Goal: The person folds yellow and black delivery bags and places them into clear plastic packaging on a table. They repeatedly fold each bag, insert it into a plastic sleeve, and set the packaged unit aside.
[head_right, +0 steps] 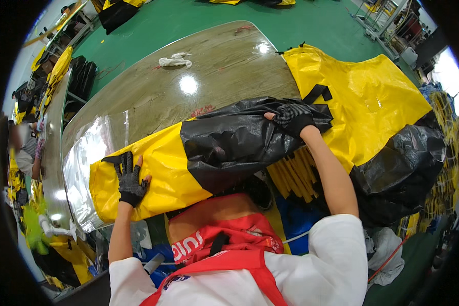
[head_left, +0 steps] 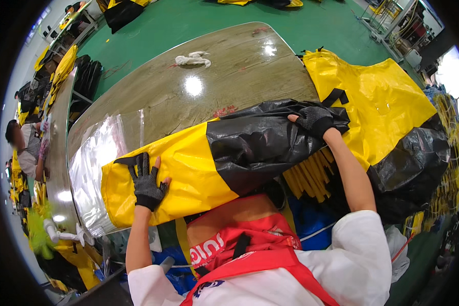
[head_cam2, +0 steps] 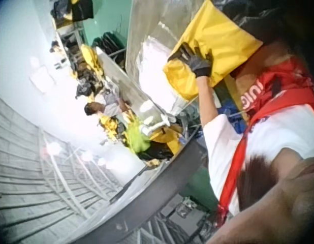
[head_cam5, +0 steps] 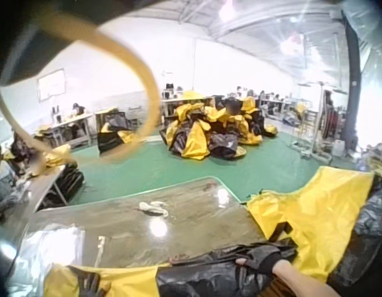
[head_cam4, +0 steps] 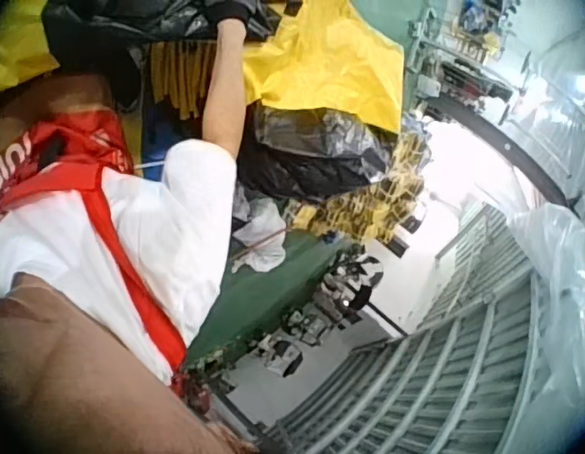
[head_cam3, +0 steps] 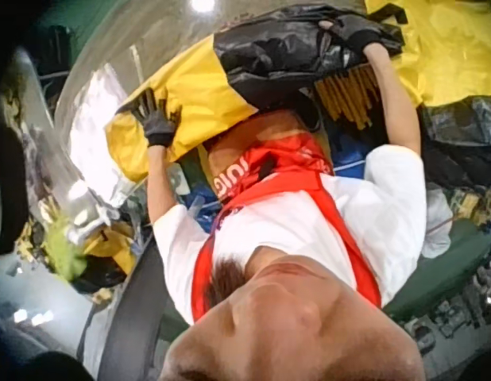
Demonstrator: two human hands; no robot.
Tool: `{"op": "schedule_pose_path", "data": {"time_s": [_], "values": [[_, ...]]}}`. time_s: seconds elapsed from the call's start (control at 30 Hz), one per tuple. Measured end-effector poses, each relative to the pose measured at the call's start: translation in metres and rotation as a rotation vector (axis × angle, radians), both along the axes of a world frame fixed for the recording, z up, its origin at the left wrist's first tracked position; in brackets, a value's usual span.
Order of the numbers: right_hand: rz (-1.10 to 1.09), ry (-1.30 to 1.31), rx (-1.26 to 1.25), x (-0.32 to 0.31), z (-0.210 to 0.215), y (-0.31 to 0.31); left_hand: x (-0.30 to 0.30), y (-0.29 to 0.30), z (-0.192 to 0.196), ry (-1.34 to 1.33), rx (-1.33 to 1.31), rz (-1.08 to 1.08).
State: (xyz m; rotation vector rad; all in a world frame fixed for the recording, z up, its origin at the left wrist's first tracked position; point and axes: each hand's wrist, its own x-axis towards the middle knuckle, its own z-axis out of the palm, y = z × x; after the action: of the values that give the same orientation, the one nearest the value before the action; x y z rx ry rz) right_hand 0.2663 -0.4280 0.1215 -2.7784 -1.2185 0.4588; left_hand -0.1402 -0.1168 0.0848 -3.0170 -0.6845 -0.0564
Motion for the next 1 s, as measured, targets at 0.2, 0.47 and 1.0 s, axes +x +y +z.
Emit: {"op": "schedule_pose_path", "data": {"time_s": [0.2, 0.47, 1.0], "values": [[-0.004, -0.051, -0.083, 0.005, -0.009, 0.001, 0.125, -0.104, 0.073, -0.296, -0.163, -0.443], [0.06, -0.418, 0.214, -0.027, 0.007, -0.02, 0.17, -0.121, -0.003, -0.195, -0.191, -0.282], [-0.983, 0.784, 1.619, -0.075, -0.02, -0.024, 0.225, -0.171, 0.009, -0.325, -0.148, -0.288]]}}
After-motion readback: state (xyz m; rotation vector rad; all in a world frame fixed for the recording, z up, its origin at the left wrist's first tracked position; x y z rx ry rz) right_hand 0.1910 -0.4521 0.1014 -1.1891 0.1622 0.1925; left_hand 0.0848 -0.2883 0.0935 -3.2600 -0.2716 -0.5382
